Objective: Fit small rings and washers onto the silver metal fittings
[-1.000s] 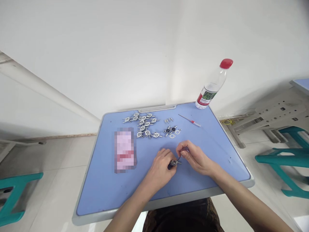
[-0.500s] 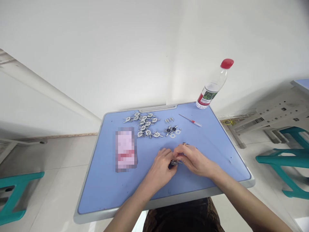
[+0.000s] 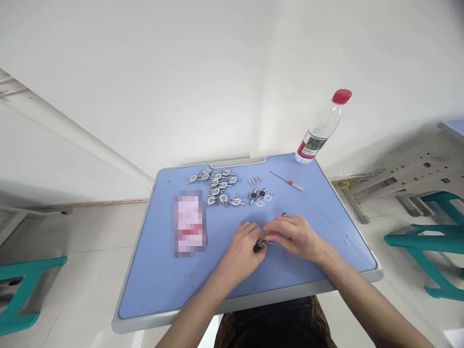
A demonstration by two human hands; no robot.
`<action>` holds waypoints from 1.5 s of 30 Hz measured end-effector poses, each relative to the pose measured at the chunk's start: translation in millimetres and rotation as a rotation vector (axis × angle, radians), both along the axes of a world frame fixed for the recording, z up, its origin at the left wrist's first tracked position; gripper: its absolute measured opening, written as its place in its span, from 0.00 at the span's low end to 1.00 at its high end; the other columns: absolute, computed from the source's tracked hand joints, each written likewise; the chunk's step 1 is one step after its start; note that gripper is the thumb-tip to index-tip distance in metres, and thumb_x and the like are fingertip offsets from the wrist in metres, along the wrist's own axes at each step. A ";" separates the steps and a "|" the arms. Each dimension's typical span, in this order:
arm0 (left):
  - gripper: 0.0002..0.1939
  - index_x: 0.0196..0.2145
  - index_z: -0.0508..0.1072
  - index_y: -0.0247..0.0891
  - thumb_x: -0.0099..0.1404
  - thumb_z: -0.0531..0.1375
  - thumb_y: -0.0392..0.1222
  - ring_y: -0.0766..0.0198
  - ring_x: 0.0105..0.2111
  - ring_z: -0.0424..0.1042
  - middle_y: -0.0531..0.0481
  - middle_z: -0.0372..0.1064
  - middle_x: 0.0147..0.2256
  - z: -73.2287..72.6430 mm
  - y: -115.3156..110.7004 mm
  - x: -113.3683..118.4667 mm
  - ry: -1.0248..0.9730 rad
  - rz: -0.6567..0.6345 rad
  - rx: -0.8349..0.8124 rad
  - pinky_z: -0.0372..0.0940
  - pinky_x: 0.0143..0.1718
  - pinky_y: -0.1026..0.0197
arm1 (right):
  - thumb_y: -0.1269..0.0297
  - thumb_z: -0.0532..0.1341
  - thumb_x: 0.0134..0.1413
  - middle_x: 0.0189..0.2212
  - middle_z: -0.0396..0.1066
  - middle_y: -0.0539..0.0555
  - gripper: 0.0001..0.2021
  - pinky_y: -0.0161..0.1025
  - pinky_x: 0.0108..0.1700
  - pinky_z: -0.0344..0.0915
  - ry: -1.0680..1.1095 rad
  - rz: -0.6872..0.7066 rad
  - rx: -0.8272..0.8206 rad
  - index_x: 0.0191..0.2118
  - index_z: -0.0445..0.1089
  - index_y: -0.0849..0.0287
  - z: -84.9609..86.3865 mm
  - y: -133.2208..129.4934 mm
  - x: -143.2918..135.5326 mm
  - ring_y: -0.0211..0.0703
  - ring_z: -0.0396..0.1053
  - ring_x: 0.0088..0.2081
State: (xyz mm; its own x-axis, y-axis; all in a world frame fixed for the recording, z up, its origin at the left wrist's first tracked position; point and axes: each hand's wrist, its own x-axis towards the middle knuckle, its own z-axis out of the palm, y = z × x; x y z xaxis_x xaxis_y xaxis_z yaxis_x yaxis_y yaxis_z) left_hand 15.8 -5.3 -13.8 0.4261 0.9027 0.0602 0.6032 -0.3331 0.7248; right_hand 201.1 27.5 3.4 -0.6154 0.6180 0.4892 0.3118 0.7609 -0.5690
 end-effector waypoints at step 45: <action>0.10 0.34 0.73 0.41 0.57 0.61 0.27 0.59 0.39 0.65 0.52 0.67 0.35 -0.8 -0.7 -2.0 -0.021 -0.021 -0.011 0.62 0.45 0.54 | 0.67 0.52 0.66 0.36 0.73 0.56 0.10 0.39 0.38 0.66 0.086 0.037 -0.109 0.50 0.66 0.57 3.6 -0.6 5.9 0.42 0.70 0.36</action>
State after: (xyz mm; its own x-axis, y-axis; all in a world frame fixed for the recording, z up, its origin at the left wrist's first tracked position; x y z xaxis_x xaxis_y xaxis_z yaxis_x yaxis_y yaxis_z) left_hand 13.8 -6.0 -14.6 0.4439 0.8941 0.0599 0.5806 -0.3379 0.7407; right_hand 206.9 26.8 7.0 -0.5974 0.6479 0.4726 0.2308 0.7033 -0.6724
